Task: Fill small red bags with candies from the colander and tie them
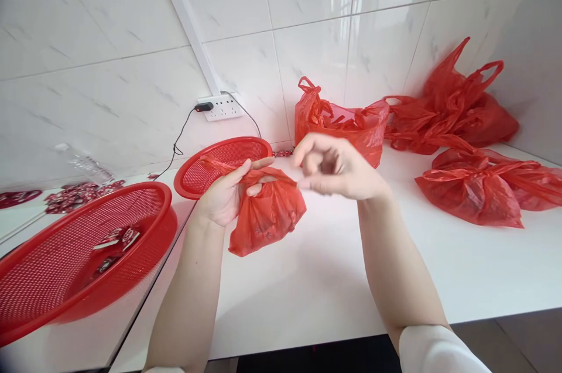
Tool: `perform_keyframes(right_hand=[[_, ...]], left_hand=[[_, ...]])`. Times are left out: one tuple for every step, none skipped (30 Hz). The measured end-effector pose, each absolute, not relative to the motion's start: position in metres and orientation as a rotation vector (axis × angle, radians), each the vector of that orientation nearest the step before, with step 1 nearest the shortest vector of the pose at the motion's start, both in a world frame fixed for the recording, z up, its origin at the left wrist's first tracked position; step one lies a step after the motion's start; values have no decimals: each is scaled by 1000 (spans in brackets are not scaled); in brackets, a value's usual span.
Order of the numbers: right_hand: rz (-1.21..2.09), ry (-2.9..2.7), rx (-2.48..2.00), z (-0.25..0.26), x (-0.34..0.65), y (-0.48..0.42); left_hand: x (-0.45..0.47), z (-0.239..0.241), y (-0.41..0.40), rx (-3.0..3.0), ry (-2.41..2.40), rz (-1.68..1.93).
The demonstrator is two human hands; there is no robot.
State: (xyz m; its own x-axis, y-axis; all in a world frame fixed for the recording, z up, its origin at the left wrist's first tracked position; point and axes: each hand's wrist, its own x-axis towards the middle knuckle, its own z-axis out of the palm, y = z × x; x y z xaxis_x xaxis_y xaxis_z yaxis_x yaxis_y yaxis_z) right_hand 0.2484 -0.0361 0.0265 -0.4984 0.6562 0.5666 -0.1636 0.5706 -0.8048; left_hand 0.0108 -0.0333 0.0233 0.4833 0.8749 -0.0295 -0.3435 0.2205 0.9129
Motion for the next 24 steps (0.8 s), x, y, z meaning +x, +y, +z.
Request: perform_keyframes(right_hand=[[1188, -1985, -378, 27, 248, -39], [1294, -2128, -362, 27, 247, -40], [1364, -2254, -360, 28, 245, -42], [1401, -2355, -365, 29, 243, -42], [1407, -2415, -377, 30, 241, -43], [1386, -2421, -398, 30, 238, -43], [1329, -2368, -426, 31, 235, -44], [1233, -2266, -458, 31, 231, -44], [1111, -2142, -499, 31, 228, -44], [985, -2034, -535, 30, 224, -43], [886, -1972, -561, 29, 221, -43], [840, -1970, -571, 28, 219, -41], [849, -2012, -570, 26, 217, -39], [893, -2069, -560, 24, 216, -37], [940, -2112, -548, 22, 216, -34], [968, -2133, -543, 20, 216, -32], [974, -2135, -552, 19, 215, -31], [962, -2127, -571, 18, 215, -30], [950, -2113, -592, 18, 214, -29], [949, -2098, -607, 18, 212, -29], [965, -2083, -613, 18, 210, -30], [993, -2066, -605, 19, 208, -30], [1027, -2047, -586, 19, 206, -30], [1068, -2031, -555, 20, 204, -30]], left_hand=[[11, 23, -33, 1002, 602, 938], [12, 23, -32, 994, 587, 957], [12, 22, -32, 998, 585, 983], [13, 22, -33, 1013, 593, 1017], [14, 20, -33, 1041, 604, 1047], [15, 19, -33, 1077, 615, 1061], [16, 18, -34, 1121, 622, 1057], [17, 17, -34, 1174, 623, 1042], [18, 16, -35, 1234, 617, 1020], [18, 15, -35, 1293, 603, 995], [18, 15, -36, 1350, 585, 971], [18, 16, -37, 1400, 567, 953], [17, 17, -38, 1446, 551, 931], [15, 18, -39, 1487, 544, 906], [13, 20, -40, 1533, 550, 873], [11, 21, -41, 1587, 574, 840], [10, 23, -42, 1650, 614, 816], [9, 23, -43, 1721, 663, 812], [9, 23, -43, 1803, 723, 856], [10, 21, -43, 1893, 792, 974], [13, 19, -43, 1995, 862, 1157], [16, 16, -43, 2108, 915, 1392], [20, 12, -42, 2227, 940, 1632], [23, 9, -42, 2341, 935, 1835]])
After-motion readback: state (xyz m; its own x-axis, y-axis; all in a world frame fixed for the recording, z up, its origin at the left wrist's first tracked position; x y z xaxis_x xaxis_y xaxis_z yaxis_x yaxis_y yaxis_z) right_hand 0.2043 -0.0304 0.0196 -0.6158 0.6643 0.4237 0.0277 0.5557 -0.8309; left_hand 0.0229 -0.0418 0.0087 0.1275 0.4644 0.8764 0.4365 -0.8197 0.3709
